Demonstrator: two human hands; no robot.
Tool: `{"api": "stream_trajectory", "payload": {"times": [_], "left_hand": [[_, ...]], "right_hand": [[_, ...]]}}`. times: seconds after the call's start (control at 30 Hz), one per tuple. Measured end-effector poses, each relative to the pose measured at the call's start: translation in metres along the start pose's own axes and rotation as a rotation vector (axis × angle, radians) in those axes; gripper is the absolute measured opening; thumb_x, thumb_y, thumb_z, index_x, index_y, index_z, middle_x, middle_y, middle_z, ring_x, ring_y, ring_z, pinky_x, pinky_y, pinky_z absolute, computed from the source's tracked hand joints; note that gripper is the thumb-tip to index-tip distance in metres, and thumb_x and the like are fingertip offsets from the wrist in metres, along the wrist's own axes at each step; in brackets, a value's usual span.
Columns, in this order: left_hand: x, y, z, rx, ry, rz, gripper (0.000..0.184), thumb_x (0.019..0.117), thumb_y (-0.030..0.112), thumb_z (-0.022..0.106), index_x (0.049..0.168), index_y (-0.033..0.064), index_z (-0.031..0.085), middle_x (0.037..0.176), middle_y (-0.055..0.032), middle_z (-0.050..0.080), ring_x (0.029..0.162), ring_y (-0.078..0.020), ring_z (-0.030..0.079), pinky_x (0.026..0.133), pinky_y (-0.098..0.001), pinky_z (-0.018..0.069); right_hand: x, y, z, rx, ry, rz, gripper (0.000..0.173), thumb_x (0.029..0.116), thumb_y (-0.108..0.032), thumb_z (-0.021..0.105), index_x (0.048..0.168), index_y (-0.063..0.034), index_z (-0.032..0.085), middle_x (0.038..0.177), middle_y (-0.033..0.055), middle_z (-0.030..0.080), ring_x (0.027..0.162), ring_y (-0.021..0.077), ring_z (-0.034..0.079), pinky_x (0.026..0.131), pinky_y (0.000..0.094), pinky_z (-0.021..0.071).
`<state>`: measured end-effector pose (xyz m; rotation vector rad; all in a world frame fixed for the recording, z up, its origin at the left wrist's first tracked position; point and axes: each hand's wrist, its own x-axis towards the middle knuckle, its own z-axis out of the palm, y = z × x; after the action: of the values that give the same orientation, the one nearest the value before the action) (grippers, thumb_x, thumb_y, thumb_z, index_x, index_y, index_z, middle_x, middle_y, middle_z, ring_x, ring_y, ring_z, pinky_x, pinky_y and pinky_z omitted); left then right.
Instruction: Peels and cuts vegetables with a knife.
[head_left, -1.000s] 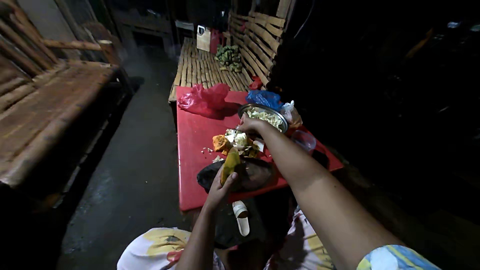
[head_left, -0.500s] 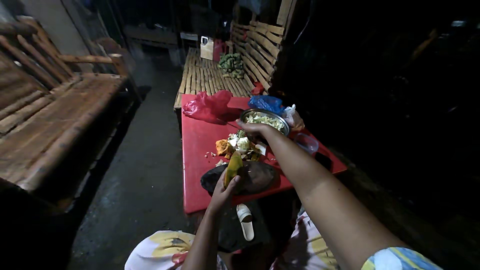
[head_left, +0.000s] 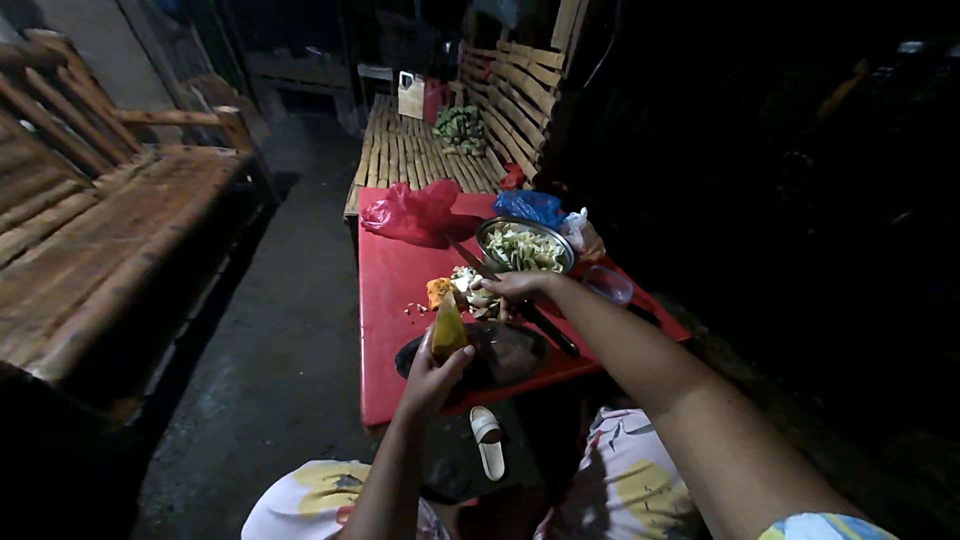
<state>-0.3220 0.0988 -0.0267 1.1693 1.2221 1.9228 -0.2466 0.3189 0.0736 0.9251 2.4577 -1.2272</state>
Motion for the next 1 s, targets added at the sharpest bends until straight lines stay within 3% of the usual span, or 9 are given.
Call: {"api": "stream_trajectory", "payload": {"times": [0.03,0.13,0.27,0.33,0.43,0.53,0.57,0.63,1.0], "left_hand": [[0.002,-0.001,0.000,0.017,0.002,-0.003,0.057,0.0936,0.018,0.066,0.140,-0.0047,0.042,0.111,-0.0057,0.067,0.100,-0.0115,0.068,0.091,-0.0301,0.0586],[0.010,-0.011,0.000,0.100,0.008,-0.010,0.057,0.0945,0.026,0.067,0.138,-0.0043,0.046,0.110,-0.0078,0.066,0.098,-0.0129,0.068,0.090,-0.0326,0.0586],[0.013,-0.010,0.003,0.229,0.060,-0.021,0.044,0.0924,0.027,0.069,0.126,-0.0010,0.059,0.101,-0.0036,0.068,0.088,-0.0076,0.067,0.082,-0.0283,0.0590],[0.013,-0.008,0.003,0.237,0.070,-0.021,0.039,0.0917,0.023,0.070,0.122,0.0008,0.061,0.097,-0.0015,0.069,0.083,-0.0062,0.068,0.079,-0.0270,0.0596],[0.012,-0.010,0.000,0.251,0.057,-0.022,0.034,0.0889,0.017,0.071,0.119,0.0031,0.063,0.094,0.0000,0.069,0.082,-0.0057,0.068,0.078,-0.0271,0.0596],[0.010,-0.008,0.000,0.264,0.079,-0.052,0.011,0.0895,0.015,0.073,0.096,0.0072,0.069,0.078,0.0065,0.069,0.072,0.0000,0.066,0.071,-0.0219,0.0581],[0.009,-0.006,0.000,0.265,0.079,-0.067,0.010,0.0904,0.014,0.074,0.097,0.0073,0.070,0.078,0.0073,0.069,0.072,0.0012,0.066,0.072,-0.0207,0.0580],[0.007,-0.005,0.000,0.268,0.066,-0.062,0.013,0.0902,0.011,0.072,0.102,0.0065,0.068,0.081,0.0079,0.069,0.075,0.0029,0.065,0.074,-0.0192,0.0574],[-0.001,-0.023,0.026,0.357,0.145,0.052,0.009,0.0899,0.013,0.073,0.082,0.0077,0.070,0.072,0.0073,0.067,0.068,0.0031,0.064,0.068,-0.0201,0.0553]], "right_hand": [[-0.004,0.000,0.001,-0.056,0.017,-0.013,0.056,0.1122,-0.051,0.021,0.150,-0.0181,0.047,0.087,0.0139,0.063,0.062,0.0199,0.059,0.060,0.0362,0.0521],[-0.004,0.007,0.001,-0.131,0.014,-0.153,0.066,0.1122,-0.050,0.023,0.147,-0.0008,0.048,0.133,0.0268,0.059,0.117,0.0351,0.060,0.100,0.0548,0.0468],[-0.027,0.003,0.008,-0.053,0.071,-0.266,0.067,0.1110,-0.053,0.028,0.150,0.0007,0.043,0.145,0.0242,0.053,0.134,0.0328,0.053,0.113,0.0529,0.0409],[-0.043,-0.007,0.012,-0.131,0.117,-0.324,0.060,0.1111,-0.051,0.031,0.152,-0.0091,0.045,0.139,0.0202,0.060,0.128,0.0312,0.059,0.108,0.0545,0.0448],[-0.060,-0.011,0.025,-0.399,0.238,-0.444,0.059,0.1058,-0.055,0.047,0.152,-0.0184,0.046,0.097,0.0161,0.071,0.085,0.0316,0.070,0.079,0.0569,0.0567],[-0.069,-0.011,0.040,-0.576,0.293,-0.468,0.079,0.0947,-0.068,0.058,0.158,-0.0237,0.039,0.087,0.0128,0.071,0.080,0.0331,0.070,0.073,0.0595,0.0565],[-0.069,-0.010,0.042,-0.613,0.315,-0.482,0.084,0.0928,-0.070,0.058,0.159,-0.0233,0.037,0.084,0.0119,0.070,0.079,0.0329,0.070,0.072,0.0588,0.0564],[-0.070,-0.011,0.045,-0.677,0.337,-0.481,0.092,0.0914,-0.074,0.057,0.162,-0.0209,0.032,0.081,0.0116,0.069,0.077,0.0332,0.069,0.071,0.0579,0.0557],[-0.076,-0.019,0.051,-0.704,0.307,-0.375,0.096,0.0905,-0.078,0.052,0.163,-0.0198,0.030,0.106,0.0158,0.071,0.092,0.0359,0.069,0.078,0.0597,0.0551]]}}
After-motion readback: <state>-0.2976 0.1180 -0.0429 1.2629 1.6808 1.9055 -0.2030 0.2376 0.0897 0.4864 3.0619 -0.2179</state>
